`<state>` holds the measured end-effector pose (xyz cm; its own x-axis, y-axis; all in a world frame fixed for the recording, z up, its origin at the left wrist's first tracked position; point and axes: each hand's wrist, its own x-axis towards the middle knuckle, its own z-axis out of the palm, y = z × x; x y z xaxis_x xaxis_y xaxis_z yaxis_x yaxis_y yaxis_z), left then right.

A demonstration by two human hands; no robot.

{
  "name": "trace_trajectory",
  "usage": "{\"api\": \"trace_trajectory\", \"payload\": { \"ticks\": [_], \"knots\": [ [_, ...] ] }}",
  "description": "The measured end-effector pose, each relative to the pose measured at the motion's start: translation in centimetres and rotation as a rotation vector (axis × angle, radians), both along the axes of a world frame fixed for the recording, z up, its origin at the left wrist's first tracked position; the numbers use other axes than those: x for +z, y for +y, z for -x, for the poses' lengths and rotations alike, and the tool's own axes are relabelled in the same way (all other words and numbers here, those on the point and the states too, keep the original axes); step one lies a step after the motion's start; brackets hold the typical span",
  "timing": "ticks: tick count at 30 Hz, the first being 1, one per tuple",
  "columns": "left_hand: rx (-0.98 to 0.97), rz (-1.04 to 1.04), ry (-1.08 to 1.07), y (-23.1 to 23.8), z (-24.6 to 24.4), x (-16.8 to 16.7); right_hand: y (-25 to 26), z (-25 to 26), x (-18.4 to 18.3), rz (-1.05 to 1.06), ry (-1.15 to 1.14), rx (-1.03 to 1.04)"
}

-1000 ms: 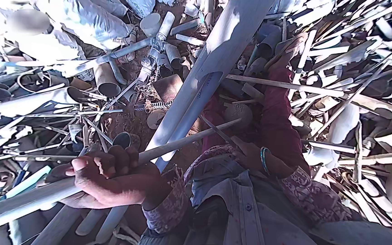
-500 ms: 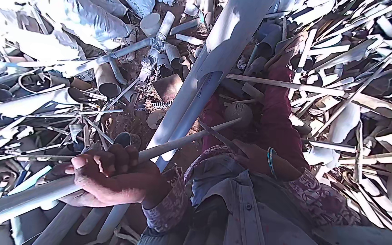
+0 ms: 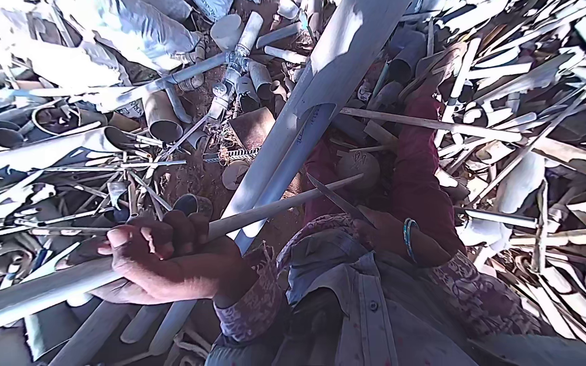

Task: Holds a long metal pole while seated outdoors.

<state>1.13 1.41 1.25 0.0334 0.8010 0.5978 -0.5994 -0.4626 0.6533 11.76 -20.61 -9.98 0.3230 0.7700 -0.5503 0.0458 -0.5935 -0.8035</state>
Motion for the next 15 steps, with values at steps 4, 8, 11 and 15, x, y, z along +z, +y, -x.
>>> {"api": "trace_trajectory", "payload": {
  "ticks": [4,8,11,15],
  "knots": [
    [-0.019,0.0,-0.012,0.0,0.2,-0.2,0.3,-1.2,-2.6,0.276,-0.023,-0.044],
    [-0.02,-0.009,-0.005,0.0,0.2,-0.1,-0.1,-0.5,-1.0,0.209,0.01,-0.012],
    [-0.015,-0.016,0.006,0.1,0.2,-0.2,-0.7,0.5,1.2,0.025,0.046,-0.005],
    [0.003,-0.011,-0.003,0.0,0.2,-0.1,-0.2,0.3,0.2,0.058,-0.049,0.022]
  ]
}}
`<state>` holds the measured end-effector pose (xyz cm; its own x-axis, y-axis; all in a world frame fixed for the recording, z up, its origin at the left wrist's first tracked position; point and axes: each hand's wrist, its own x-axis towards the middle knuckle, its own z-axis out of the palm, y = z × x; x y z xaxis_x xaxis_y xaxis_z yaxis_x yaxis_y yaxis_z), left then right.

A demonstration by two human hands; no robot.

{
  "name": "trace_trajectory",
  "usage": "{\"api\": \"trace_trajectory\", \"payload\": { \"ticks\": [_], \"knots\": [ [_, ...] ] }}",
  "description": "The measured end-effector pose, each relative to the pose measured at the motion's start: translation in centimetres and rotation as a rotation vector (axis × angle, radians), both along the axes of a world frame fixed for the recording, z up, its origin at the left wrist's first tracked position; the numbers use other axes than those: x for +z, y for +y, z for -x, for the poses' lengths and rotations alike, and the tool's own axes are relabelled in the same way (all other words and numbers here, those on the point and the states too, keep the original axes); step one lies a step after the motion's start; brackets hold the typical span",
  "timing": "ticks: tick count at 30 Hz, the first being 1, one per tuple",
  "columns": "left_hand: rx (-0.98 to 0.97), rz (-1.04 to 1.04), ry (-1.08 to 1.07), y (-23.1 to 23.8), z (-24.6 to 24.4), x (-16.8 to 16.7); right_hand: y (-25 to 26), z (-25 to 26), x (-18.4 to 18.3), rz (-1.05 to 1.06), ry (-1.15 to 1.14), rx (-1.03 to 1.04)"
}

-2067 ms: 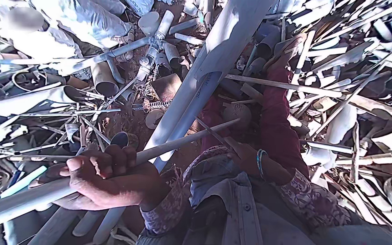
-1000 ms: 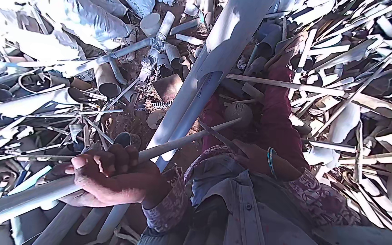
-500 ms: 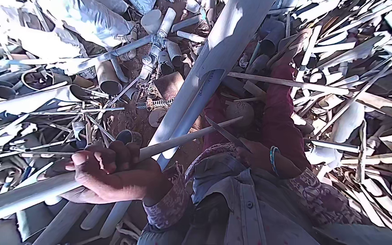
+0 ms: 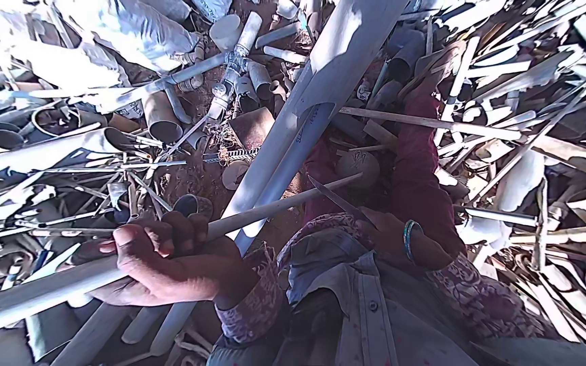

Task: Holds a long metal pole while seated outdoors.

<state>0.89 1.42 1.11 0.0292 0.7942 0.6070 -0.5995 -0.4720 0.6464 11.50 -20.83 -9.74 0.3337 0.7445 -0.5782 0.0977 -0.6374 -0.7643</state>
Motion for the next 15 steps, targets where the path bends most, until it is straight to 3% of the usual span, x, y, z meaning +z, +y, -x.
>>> {"api": "trace_trajectory", "payload": {
  "ticks": [5,7,12,15],
  "knots": [
    [0.048,-0.002,0.005,0.0,0.0,-0.2,0.9,-0.6,-0.5,0.261,0.001,-0.131],
    [0.052,-0.015,0.005,-0.1,0.0,-0.3,1.0,-0.5,-0.9,0.262,-0.031,-0.103],
    [0.14,-0.052,0.056,-0.7,-0.1,-0.1,0.5,1.0,3.2,0.053,0.005,-0.03],
    [0.129,-0.057,0.051,-0.8,-0.1,-0.1,0.8,0.8,2.7,0.116,-0.014,-0.046]
  ]
}}
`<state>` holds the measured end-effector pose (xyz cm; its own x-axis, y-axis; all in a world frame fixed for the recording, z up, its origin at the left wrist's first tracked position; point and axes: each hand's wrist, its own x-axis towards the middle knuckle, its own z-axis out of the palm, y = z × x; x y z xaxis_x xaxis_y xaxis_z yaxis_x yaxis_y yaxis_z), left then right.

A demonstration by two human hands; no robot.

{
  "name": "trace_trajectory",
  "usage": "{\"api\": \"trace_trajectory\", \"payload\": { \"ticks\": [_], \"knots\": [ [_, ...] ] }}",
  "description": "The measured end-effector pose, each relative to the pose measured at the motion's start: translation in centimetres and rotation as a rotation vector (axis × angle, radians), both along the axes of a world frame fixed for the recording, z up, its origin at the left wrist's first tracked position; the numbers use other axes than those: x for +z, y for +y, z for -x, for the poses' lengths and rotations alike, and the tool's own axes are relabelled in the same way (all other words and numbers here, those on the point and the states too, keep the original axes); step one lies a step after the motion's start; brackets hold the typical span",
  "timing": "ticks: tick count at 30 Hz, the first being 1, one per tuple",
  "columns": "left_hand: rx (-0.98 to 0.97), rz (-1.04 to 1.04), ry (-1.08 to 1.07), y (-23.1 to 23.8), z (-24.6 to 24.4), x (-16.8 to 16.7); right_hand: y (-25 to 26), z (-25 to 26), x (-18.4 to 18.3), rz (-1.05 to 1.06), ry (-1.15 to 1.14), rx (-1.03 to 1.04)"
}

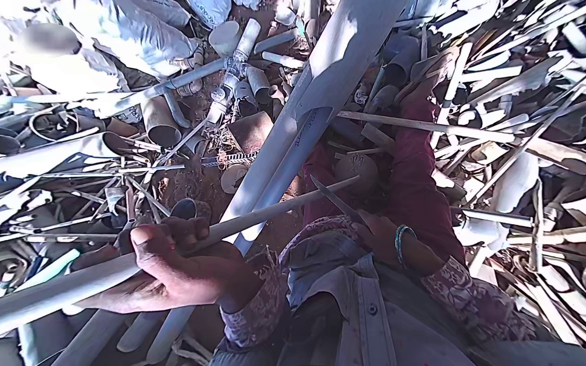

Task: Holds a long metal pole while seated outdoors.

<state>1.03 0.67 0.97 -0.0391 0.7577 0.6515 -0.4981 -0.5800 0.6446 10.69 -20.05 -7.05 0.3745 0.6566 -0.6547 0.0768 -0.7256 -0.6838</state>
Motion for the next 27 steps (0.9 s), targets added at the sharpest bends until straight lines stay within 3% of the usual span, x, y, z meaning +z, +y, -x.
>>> {"api": "trace_trajectory", "payload": {
  "ticks": [4,7,9,11,12,13,19,21,24,25,27],
  "knots": [
    [-0.03,0.029,-0.01,0.1,0.1,0.0,0.4,-1.4,-2.6,0.232,0.03,-0.075],
    [-0.03,0.029,0.005,0.1,0.3,0.0,0.6,-1.1,1.1,0.245,0.087,-0.026],
    [-0.035,0.031,-0.007,0.1,0.1,0.1,0.1,-0.3,3.0,0.112,0.072,0.035],
    [-0.034,0.034,-0.014,0.0,0.0,0.1,-0.6,0.5,1.4,-0.11,0.027,0.056],
    [-0.034,0.034,-0.015,0.0,0.0,0.1,-0.6,0.4,1.6,-0.119,0.033,0.063],
    [-0.031,0.034,-0.016,0.0,0.0,0.1,-0.4,0.1,1.8,-0.085,0.048,0.054],
    [-0.029,0.035,-0.032,0.1,0.1,0.0,0.7,-2.1,-5.4,0.146,-0.018,-0.041],
    [-0.038,0.026,-0.02,0.1,0.2,0.0,1.0,-1.8,-2.8,0.171,-0.014,-0.058],
    [-0.07,0.031,-0.024,0.0,0.1,0.0,0.9,-0.9,6.0,0.148,0.059,0.047],
    [-0.072,0.025,-0.027,0.0,0.1,0.0,0.7,-0.5,6.6,0.103,0.053,0.082],
    [-0.08,-0.01,-0.033,0.1,0.1,-0.1,0.4,0.3,3.7,0.0,-0.013,0.074]
  ]
}}
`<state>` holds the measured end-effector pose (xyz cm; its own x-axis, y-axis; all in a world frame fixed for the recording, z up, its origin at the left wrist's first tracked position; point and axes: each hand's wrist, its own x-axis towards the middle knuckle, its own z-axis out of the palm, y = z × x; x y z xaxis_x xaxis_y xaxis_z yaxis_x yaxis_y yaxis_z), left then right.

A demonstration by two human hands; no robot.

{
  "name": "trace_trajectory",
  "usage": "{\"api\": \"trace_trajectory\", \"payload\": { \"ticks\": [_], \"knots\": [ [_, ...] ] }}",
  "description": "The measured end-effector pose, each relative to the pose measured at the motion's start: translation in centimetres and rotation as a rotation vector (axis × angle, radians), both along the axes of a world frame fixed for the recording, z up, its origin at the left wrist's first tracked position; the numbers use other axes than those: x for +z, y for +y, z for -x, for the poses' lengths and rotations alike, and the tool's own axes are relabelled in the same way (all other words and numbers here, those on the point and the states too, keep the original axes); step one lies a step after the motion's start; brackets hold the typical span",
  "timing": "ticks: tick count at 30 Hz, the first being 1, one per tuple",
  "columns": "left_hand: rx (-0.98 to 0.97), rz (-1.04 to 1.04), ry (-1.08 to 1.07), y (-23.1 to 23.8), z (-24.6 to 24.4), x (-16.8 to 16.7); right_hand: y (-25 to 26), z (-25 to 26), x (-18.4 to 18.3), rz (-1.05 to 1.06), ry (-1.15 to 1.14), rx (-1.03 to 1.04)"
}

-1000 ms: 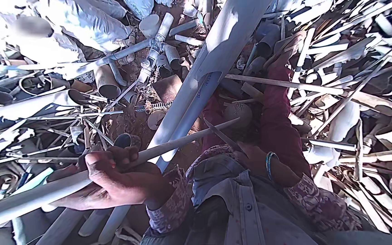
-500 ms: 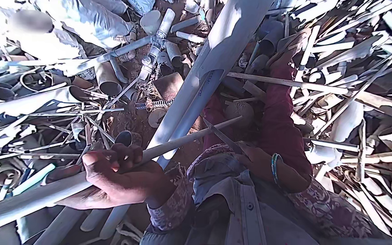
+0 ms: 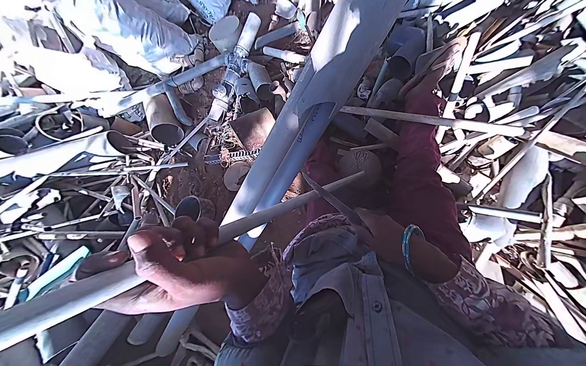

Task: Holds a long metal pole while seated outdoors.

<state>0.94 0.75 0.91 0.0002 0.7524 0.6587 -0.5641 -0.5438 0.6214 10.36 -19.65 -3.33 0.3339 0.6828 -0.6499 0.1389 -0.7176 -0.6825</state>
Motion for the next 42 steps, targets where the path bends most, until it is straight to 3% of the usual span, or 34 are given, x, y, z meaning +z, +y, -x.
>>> {"api": "trace_trajectory", "payload": {
  "ticks": [6,9,12,15,19,22,23,27,29,34,36,37,42],
  "knots": [
    [-0.034,-0.037,-0.036,-0.3,0.1,-0.2,0.9,-2.5,-9.7,0.261,-0.059,-0.113],
    [-0.042,-0.02,-0.037,-0.5,0.0,-0.1,0.9,-1.4,-4.9,0.199,-0.007,-0.076],
    [-0.039,-0.025,-0.032,-0.5,-0.1,0.0,0.3,0.2,-0.5,-0.028,-0.003,0.022],
    [-0.036,-0.033,-0.033,-0.5,-0.1,0.0,0.3,0.2,-1.9,-0.073,-0.052,0.055],
    [-0.04,-0.025,-0.033,-0.5,0.1,-0.1,0.2,-1.8,-1.0,0.287,0.022,-0.094],
    [-0.044,-0.038,-0.04,-0.3,0.0,-0.2,0.3,-2.5,-8.3,0.265,-0.059,-0.168],
    [-0.048,-0.046,-0.033,-0.4,0.0,-0.2,0.4,-2.4,-8.2,0.255,-0.029,-0.135],
    [-0.02,-0.021,-0.024,-0.4,-0.3,0.0,-0.2,-0.2,-0.2,0.071,0.048,-0.009],
    [-0.022,-0.025,-0.02,-0.3,-0.2,0.0,-0.6,0.4,0.6,0.016,0.033,0.009],
    [-0.024,-0.011,-0.017,-0.5,-0.2,0.2,0.4,-1.9,-6.2,0.32,-0.057,-0.092],
    [-0.028,-0.016,-0.021,-0.6,-0.2,0.2,0.3,-2.9,-10.8,0.34,-0.086,-0.159],
    [-0.029,-0.023,-0.024,-0.6,-0.4,0.2,0.2,-3.3,-11.4,0.343,-0.059,-0.147],
    [-0.05,-0.018,-0.044,-0.2,-0.3,0.1,0.0,-1.5,-5.7,0.22,0.01,-0.068]
  ]
}}
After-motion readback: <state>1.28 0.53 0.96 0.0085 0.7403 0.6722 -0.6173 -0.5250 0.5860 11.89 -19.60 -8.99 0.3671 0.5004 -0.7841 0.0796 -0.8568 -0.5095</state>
